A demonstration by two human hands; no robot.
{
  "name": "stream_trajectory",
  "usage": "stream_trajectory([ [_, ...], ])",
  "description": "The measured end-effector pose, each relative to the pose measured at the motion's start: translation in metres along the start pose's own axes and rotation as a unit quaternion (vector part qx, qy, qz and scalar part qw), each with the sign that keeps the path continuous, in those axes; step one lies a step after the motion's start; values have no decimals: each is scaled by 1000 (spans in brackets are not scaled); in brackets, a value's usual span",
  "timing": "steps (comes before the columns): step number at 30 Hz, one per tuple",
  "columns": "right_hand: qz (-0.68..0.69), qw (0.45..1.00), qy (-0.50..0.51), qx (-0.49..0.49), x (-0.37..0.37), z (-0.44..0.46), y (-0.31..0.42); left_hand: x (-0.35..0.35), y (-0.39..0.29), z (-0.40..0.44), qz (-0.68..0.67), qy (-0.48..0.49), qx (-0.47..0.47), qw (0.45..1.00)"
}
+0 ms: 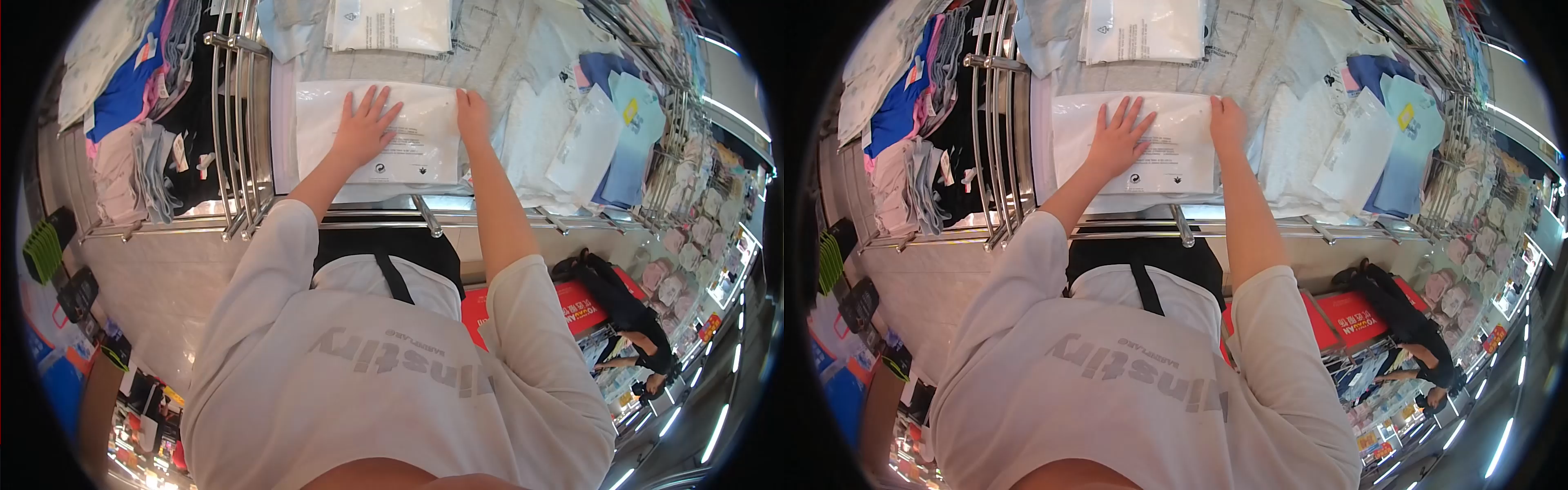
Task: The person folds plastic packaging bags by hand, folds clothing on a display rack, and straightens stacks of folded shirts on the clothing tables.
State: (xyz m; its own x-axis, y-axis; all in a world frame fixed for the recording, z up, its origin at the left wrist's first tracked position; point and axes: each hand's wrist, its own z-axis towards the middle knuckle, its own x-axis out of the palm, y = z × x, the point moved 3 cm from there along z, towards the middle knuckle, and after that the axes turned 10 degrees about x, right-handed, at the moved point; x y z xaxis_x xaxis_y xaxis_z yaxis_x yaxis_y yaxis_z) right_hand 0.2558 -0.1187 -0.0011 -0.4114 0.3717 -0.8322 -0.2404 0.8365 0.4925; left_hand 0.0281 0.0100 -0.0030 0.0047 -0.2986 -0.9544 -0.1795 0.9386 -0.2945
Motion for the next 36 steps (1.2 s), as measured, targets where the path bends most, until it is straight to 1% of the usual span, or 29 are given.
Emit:
stream_trajectory([
  [2,12,1000,-7,-8,-1,0,0,-2,5,-2,-4,-12,-19,1000],
  [3,9,1000,17,9,-2,-20,-7,-7,-2,-21,-4,-4,-63,998],
  [5,17,1000,15,11,-5,-9,-4,-13,16,-17,22,-40,-135,990],
  [8,33,999,24,8,1,-4,-4,-13,47,-29,50,-94,-181,978],
  [10,28,999,32,20,-1,-3,-7,-11,56,-33,52,-100,-202,973],
  [14,33,999,15,2,2,7,-12,-9,61,-27,61,-108,-211,970],
  [17,13,999,32,21,1,8,-14,-11,61,-27,58,-91,-216,971],
  [20,15,1000,26,2,1,9,-15,-12,60,-25,66,-77,-219,970],
  [23,28,999,21,-1,-1,6,-11,-20,56,-22,54,-85,-220,970],
  [26,28,999,26,21,-3,6,-11,-38,53,-8,33,-109,-199,973],
  [29,54,997,42,18,-1,8,-15,-32,52,22,13,-109,-83,991],
  [32,65,997,45,-6,-7,7,-12,-26,49,49,-104,-117,8,988],
  [35,107,991,84,8,-5,10,-20,-29,45,67,-124,-7,28,992],
  [36,113,990,80,5,-5,11,-22,-29,46,71,-131,-1,19,991],
])
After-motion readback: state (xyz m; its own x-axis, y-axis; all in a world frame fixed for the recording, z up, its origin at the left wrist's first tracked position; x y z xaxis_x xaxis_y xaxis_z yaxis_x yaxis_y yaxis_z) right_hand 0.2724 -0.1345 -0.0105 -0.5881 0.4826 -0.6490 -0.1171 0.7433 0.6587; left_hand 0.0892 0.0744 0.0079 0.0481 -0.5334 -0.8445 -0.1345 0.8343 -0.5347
